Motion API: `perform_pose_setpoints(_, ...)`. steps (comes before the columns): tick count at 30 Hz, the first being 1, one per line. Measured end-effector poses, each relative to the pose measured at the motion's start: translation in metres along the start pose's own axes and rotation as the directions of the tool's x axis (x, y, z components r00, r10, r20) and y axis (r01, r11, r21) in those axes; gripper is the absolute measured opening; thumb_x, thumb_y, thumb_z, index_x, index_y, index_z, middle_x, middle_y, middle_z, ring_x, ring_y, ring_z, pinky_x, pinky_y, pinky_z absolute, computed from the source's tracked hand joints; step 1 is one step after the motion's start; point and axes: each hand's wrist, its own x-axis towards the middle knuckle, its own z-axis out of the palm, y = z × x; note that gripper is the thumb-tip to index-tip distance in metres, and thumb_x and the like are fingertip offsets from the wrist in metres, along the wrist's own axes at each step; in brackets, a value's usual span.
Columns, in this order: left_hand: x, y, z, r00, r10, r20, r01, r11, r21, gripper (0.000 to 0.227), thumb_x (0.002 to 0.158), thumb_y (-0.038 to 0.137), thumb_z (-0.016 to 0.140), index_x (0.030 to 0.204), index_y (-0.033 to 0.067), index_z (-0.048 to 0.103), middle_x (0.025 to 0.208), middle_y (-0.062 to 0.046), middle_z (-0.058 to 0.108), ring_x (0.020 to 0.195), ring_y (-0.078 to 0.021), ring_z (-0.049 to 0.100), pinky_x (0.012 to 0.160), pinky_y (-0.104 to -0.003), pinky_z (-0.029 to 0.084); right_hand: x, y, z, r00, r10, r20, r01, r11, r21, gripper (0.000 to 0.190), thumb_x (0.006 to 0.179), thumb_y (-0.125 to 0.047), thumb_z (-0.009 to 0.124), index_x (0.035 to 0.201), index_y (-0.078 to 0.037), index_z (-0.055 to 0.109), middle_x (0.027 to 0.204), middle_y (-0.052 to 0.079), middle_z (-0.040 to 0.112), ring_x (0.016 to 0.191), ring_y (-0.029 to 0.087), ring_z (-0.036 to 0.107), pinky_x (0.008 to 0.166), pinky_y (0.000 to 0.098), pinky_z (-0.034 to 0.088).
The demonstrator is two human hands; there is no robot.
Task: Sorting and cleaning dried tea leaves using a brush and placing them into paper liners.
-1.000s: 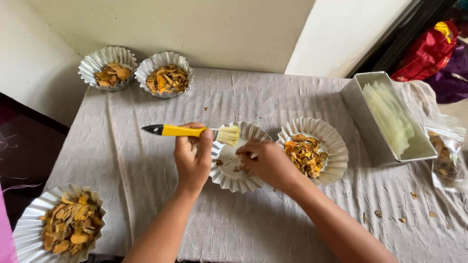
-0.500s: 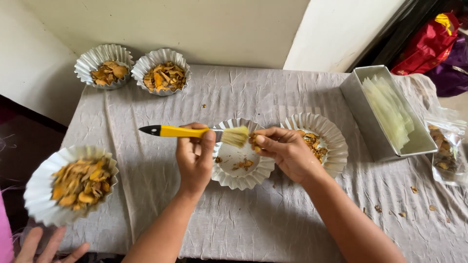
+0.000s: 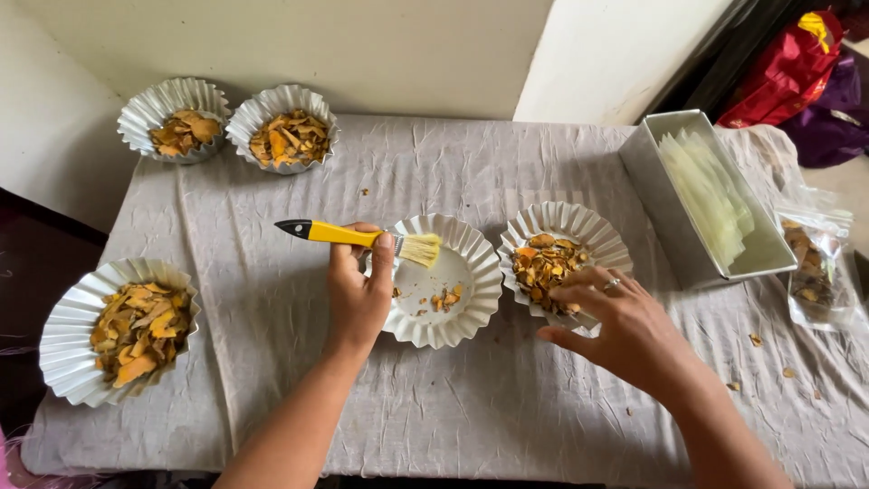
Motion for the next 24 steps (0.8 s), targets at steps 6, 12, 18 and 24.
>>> perform_pose_setpoints(6,-0.004,0.003,0.016,0.996,0.072,-0.048,-0.070,0.996,0.060,0.032,0.101,0.037,0.056,0.112,0.0069,0.059,0.103,-0.006,0.067,0.096,-0.0186,0.066,0.084,-0.032,0.053,-0.019,0.027,-0.011,0.983,0.128,0.135,-0.119,0.990,-0.075,0.038,0.089,-0.054,0.064,0.095,-0.020,0.079,0.122,0.001,0.066,0.094,0.017,0.072,0.080,0.0401,0.063)
perform_pose_setpoints(12,-0.001,0.025,0.025,0.982,-0.187,0.023,0.188,0.982,-0.005,0.035,0.098,0.038,0.056,0.117,0.0096,0.057,0.108,-0.007,0.064,0.104,-0.0165,0.062,0.075,-0.030,0.056,-0.029,0.049,-0.022,0.998,0.013,0.068,-0.005,0.993,-0.117,0.036,0.083,-0.049,0.074,0.103,-0.020,0.077,0.120,0.003,0.070,0.105,0.024,0.071,0.096,0.0428,0.056)
perform_pose_setpoints(18,-0.003,0.010,0.029,0.996,0.048,-0.074,-0.058,0.989,-0.134,0.025,0.101,0.028,0.057,0.113,0.0061,0.056,0.105,-0.008,0.063,0.098,-0.0182,0.064,0.088,-0.031,0.054,0.015,-0.034,-0.025,0.971,-0.186,-0.151,0.213,0.959,0.187,0.017,0.093,-0.021,0.069,0.103,-0.009,0.073,0.099,0.002,0.073,0.074,0.017,0.073,0.071,0.0326,0.061)
perform_pose_setpoints(24,-0.009,-0.005,0.027,0.996,-0.028,-0.090,0.015,0.991,-0.134,0.034,0.103,0.035,0.059,0.124,0.0096,0.052,0.112,-0.012,0.055,0.116,-0.0257,0.060,0.108,-0.045,0.046,0.084,-0.042,0.091,0.939,-0.236,0.252,0.292,0.932,-0.215,0.020,0.092,-0.017,0.059,0.109,-0.011,0.068,0.097,0.010,0.071,0.082,0.027,0.076,0.067,0.0365,0.063)
